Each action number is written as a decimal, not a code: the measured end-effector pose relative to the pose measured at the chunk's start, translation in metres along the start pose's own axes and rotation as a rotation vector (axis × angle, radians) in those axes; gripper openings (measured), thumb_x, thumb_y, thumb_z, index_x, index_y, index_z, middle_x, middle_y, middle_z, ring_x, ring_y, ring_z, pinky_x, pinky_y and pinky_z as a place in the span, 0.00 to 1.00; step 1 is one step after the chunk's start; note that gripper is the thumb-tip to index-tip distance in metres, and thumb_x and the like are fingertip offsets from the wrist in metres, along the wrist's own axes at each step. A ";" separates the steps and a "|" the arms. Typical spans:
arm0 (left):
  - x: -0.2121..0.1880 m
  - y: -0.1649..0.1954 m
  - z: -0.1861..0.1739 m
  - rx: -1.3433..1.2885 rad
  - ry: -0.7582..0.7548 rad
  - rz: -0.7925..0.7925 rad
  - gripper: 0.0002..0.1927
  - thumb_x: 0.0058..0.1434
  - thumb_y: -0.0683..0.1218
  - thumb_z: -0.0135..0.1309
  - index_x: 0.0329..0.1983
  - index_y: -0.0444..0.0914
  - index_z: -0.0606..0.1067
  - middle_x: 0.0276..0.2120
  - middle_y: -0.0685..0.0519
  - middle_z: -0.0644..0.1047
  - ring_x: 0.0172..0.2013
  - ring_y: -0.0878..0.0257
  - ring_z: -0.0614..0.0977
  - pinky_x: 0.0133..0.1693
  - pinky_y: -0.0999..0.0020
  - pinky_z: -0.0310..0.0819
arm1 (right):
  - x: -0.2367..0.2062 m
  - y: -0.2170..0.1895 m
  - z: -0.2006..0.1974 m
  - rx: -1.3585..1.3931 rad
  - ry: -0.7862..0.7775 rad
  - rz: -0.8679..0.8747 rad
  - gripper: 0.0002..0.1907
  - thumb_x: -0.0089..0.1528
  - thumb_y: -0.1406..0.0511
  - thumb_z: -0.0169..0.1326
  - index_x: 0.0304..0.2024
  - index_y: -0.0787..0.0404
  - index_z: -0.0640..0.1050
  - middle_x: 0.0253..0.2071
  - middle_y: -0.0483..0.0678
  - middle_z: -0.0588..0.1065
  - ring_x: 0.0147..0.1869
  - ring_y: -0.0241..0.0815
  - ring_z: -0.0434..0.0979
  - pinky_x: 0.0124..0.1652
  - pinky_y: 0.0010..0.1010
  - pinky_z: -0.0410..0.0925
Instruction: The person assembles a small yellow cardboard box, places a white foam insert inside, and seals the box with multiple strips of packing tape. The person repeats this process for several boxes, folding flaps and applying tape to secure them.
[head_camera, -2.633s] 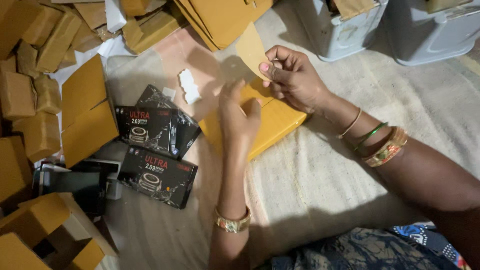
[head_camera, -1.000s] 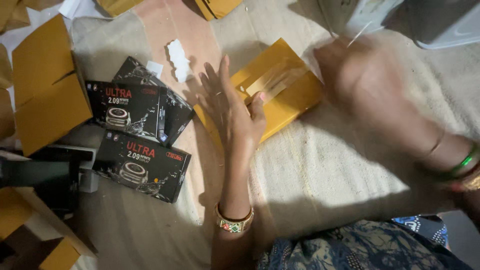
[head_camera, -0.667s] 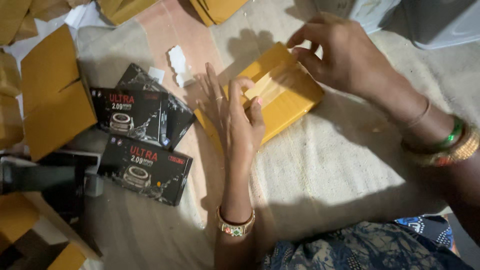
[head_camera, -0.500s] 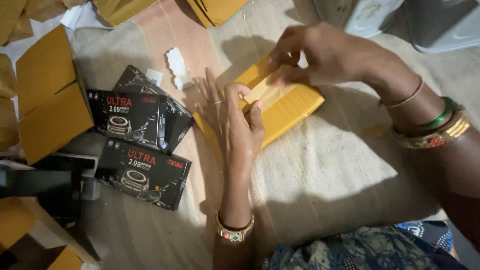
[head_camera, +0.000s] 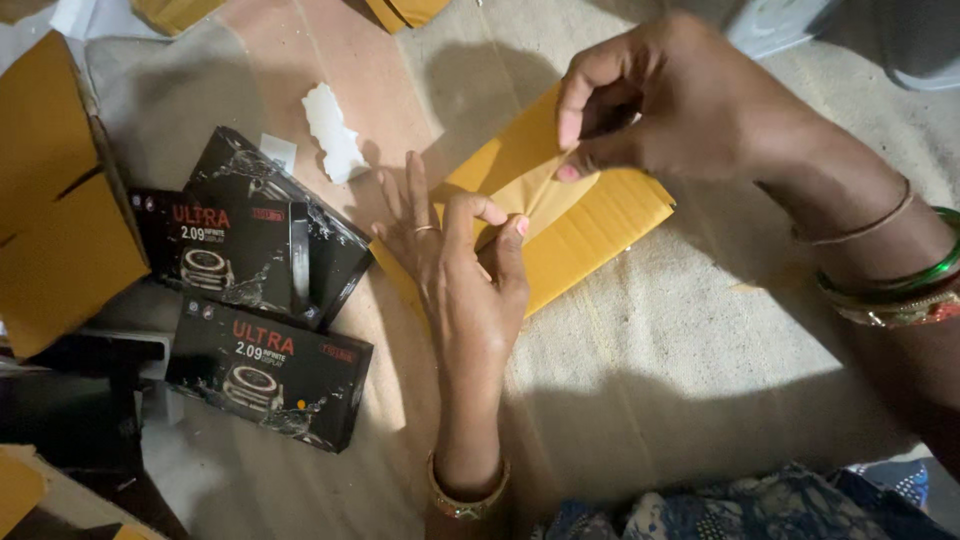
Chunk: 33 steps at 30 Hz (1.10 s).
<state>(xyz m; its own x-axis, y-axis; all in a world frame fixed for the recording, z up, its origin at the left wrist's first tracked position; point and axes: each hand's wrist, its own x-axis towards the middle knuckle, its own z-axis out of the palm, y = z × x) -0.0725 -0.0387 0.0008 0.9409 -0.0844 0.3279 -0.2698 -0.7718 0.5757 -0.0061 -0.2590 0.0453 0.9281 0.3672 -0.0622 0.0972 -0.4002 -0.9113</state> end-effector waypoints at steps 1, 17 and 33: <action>0.000 0.000 0.000 0.004 -0.005 -0.002 0.11 0.61 0.46 0.63 0.39 0.41 0.72 0.75 0.35 0.55 0.76 0.33 0.49 0.70 0.22 0.33 | 0.001 0.004 -0.001 0.037 0.014 0.019 0.07 0.55 0.74 0.66 0.33 0.66 0.80 0.32 0.45 0.82 0.39 0.34 0.85 0.41 0.24 0.76; 0.002 0.001 -0.001 -0.169 -0.005 -0.017 0.07 0.64 0.46 0.60 0.44 0.47 0.75 0.76 0.37 0.54 0.76 0.37 0.57 0.73 0.25 0.41 | -0.036 -0.006 -0.023 -0.029 0.407 0.057 0.06 0.62 0.71 0.64 0.40 0.66 0.78 0.37 0.48 0.79 0.39 0.35 0.80 0.38 0.26 0.73; -0.008 -0.006 -0.003 0.054 0.014 0.027 0.20 0.63 0.48 0.60 0.59 0.48 0.77 0.73 0.36 0.61 0.76 0.42 0.58 0.73 0.28 0.38 | -0.061 0.006 0.100 -1.048 0.150 -0.281 0.36 0.70 0.52 0.30 0.68 0.75 0.56 0.72 0.67 0.54 0.77 0.61 0.51 0.70 0.49 0.52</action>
<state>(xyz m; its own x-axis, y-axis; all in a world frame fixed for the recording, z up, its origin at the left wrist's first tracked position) -0.0789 -0.0312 -0.0032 0.9304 -0.0966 0.3535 -0.2830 -0.8021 0.5258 -0.0977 -0.1998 0.0028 0.8525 0.4793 0.2089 0.5037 -0.8599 -0.0825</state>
